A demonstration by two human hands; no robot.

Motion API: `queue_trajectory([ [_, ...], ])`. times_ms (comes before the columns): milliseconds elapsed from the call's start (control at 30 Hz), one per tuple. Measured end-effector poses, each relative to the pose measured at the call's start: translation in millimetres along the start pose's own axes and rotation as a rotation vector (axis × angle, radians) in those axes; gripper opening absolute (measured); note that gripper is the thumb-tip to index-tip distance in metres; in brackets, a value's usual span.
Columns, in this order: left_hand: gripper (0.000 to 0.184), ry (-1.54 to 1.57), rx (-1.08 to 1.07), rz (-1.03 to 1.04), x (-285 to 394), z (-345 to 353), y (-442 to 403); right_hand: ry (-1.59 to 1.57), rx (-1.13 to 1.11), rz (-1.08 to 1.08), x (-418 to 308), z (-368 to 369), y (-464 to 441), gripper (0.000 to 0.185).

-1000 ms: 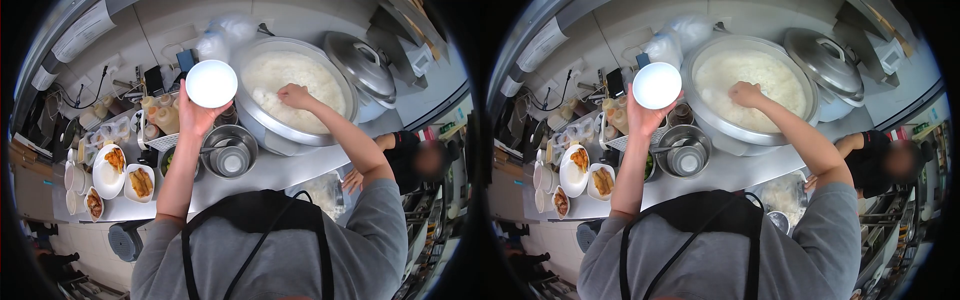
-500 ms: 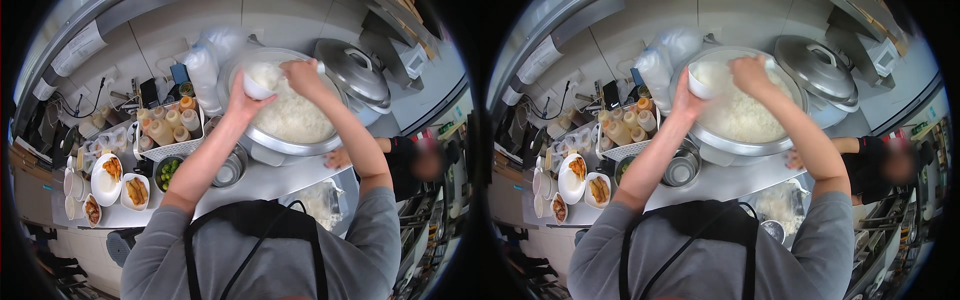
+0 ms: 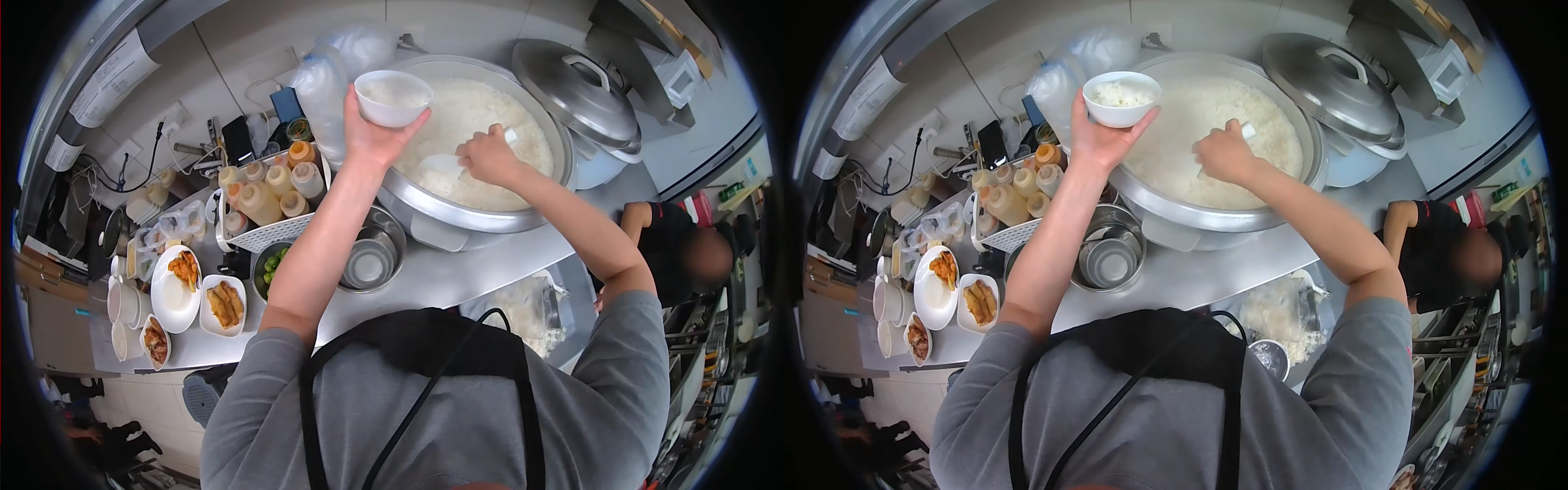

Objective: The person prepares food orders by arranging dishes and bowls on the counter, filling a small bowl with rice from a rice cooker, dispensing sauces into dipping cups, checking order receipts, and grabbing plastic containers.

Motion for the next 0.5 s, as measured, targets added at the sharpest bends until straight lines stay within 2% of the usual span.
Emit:
queue_trajectory([
  [133,0.056,0.049,-0.017,-0.034,8,3,9,-0.173,-0.035,-0.098,-10,9,6,0.008],
  [500,0.059,-0.015,-0.062,-0.017,19,2,15,-0.483,0.054,-0.06,6,2,43,0.017],
])
Point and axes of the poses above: each hand's wrist, its own y-axis away from the middle knuckle, its own z-axis out of the palm, x = y × z, the point moved 2 cm from there along -y, towards the middle knuckle, and after that the axes turned 6 degrees about -x, right-handed, at the moved point
